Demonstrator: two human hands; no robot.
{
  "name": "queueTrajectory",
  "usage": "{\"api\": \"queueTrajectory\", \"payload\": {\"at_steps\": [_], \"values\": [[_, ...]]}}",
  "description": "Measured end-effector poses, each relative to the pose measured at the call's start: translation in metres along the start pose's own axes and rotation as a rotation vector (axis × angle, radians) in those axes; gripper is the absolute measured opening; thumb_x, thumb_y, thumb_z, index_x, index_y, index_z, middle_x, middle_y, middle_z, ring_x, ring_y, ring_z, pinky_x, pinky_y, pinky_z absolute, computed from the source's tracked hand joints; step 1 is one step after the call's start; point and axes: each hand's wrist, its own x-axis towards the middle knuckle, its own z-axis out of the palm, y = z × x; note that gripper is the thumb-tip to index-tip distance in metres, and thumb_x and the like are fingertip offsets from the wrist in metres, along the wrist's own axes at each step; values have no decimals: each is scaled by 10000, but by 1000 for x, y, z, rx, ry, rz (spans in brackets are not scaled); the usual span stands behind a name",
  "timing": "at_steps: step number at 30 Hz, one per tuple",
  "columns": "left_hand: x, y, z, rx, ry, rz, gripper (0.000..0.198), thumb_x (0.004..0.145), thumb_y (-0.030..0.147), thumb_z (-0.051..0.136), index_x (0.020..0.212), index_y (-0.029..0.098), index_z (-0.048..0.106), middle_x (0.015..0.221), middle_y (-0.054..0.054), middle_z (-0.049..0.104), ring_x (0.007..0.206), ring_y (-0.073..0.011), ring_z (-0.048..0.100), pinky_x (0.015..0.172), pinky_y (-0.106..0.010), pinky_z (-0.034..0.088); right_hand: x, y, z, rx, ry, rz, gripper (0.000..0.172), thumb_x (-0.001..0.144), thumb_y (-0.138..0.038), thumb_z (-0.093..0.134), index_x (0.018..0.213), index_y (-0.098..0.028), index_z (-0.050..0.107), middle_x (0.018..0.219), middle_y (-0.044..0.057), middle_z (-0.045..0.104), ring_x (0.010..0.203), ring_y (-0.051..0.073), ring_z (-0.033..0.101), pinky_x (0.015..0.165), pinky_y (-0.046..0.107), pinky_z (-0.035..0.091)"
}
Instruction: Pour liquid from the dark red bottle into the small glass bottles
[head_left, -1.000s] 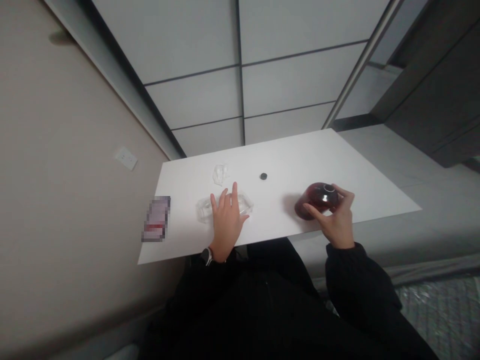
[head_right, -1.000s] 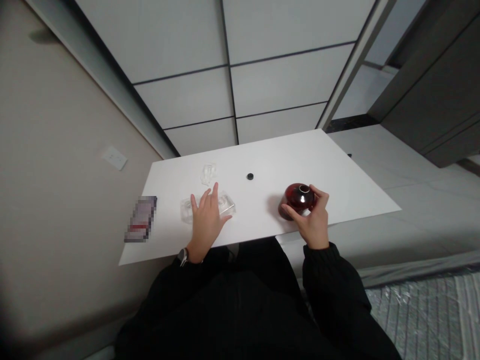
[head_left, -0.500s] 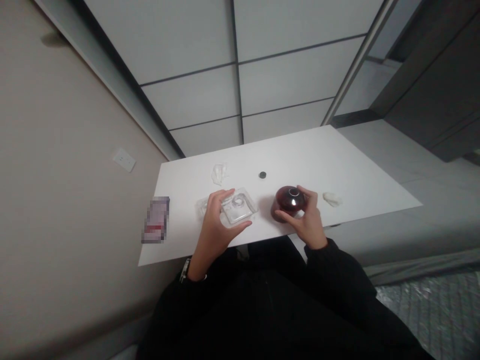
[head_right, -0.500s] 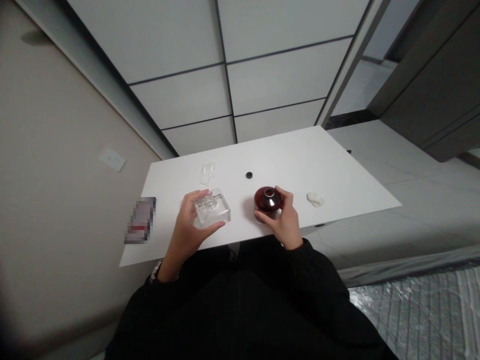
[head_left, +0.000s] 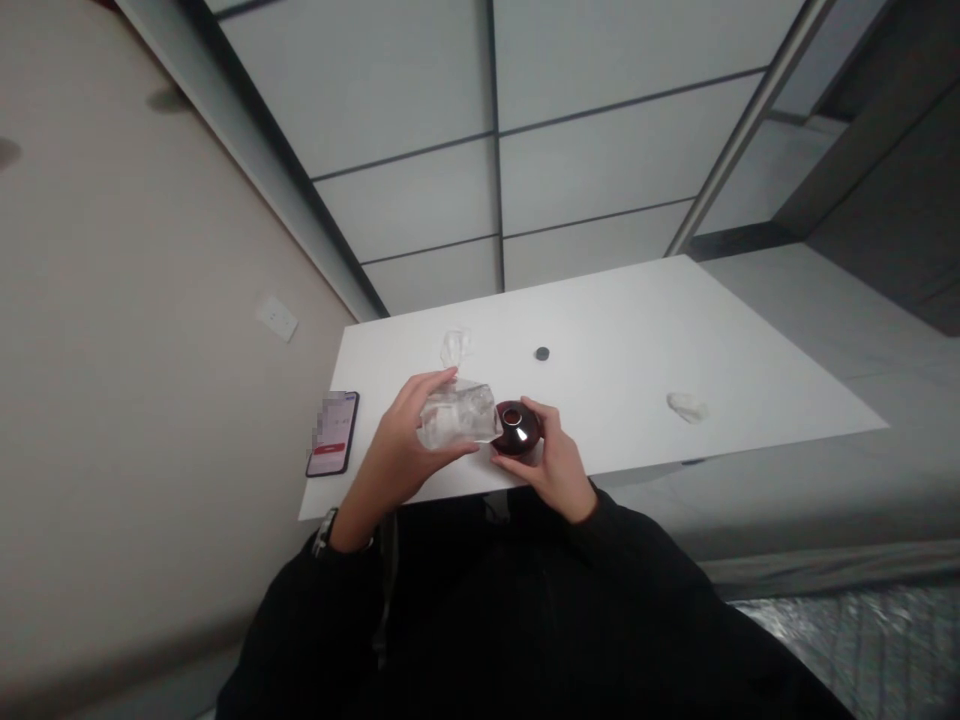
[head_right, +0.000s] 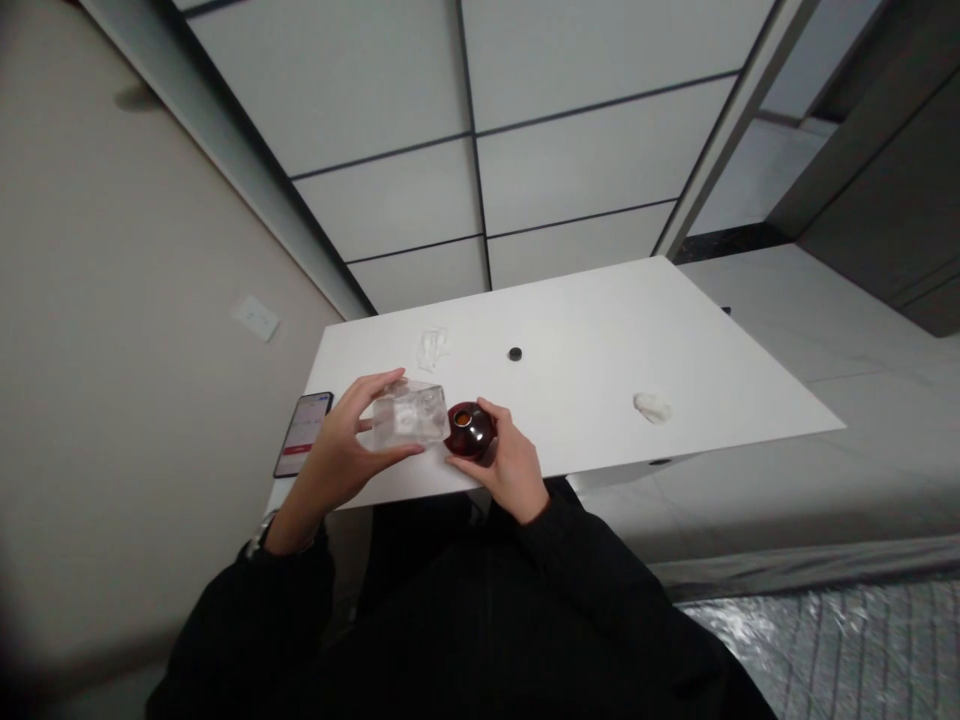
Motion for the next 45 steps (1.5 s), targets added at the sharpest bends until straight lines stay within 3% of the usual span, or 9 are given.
{"api": "queueTrajectory", "payload": {"at_steps": [3, 6, 12, 20, 26, 45], "values": [[5, -1, -11, 118, -66, 65, 765, 836, 406, 863, 1501, 290, 505, 1456, -118, 623, 1327, -288, 627, 1010, -466, 626, 0, -1, 2, 6, -7, -7, 839, 769, -561, 869, 1433, -244, 465, 1417, 155, 651, 1306, 350, 668, 1106, 532, 557], [8, -2, -16, 140, -93, 44, 814, 802, 374, 891, 1499, 279, 481, 1437, -116, 646, 1311, -290, 647, 1038, -474, 608, 0, -2, 2, 3, -3, -4, 845, 768, -554, 870, 1441, -244, 463, 1405, 152, 658, 1294, 346, 676, 1105, 527, 556], [14, 3, -20, 181, -163, 8, 695, 780, 349, 894, 1374, 247, 547, 1380, -107, 681, 1271, -300, 677, 1055, -483, 581, 0, -4, 2, 3, -16, 12, 838, 777, -551, 865, 1443, -249, 456, 1402, 153, 659, 1283, 352, 680, 1089, 545, 563], [23, 12, -24, 319, -249, 56, 693, 800, 399, 874, 1405, 250, 569, 1427, -105, 674, 1315, -305, 656, 1116, -459, 538, 0, -5, 1, 0, -26, 7, 829, 784, -547, 860, 1444, -255, 451, 1401, 149, 663, 1278, 350, 685, 1075, 535, 571], [28, 18, -27, 409, -319, 84, 727, 797, 422, 880, 1431, 251, 567, 1447, -107, 669, 1333, -312, 645, 1067, -434, 561, 0, -6, -1, 0, -34, 7, 824, 788, -531, 860, 1441, -249, 445, 1408, 152, 665, 1282, 350, 685, 1073, 539, 571], [38, 29, -32, 512, -393, 107, 732, 815, 425, 862, 1459, 279, 547, 1453, -83, 671, 1328, -306, 644, 1044, -408, 551, -2, 0, 6, 11, 11, -1, 830, 780, -547, 863, 1446, -259, 460, 1404, 133, 675, 1270, 333, 692, 1071, 511, 573]]}}
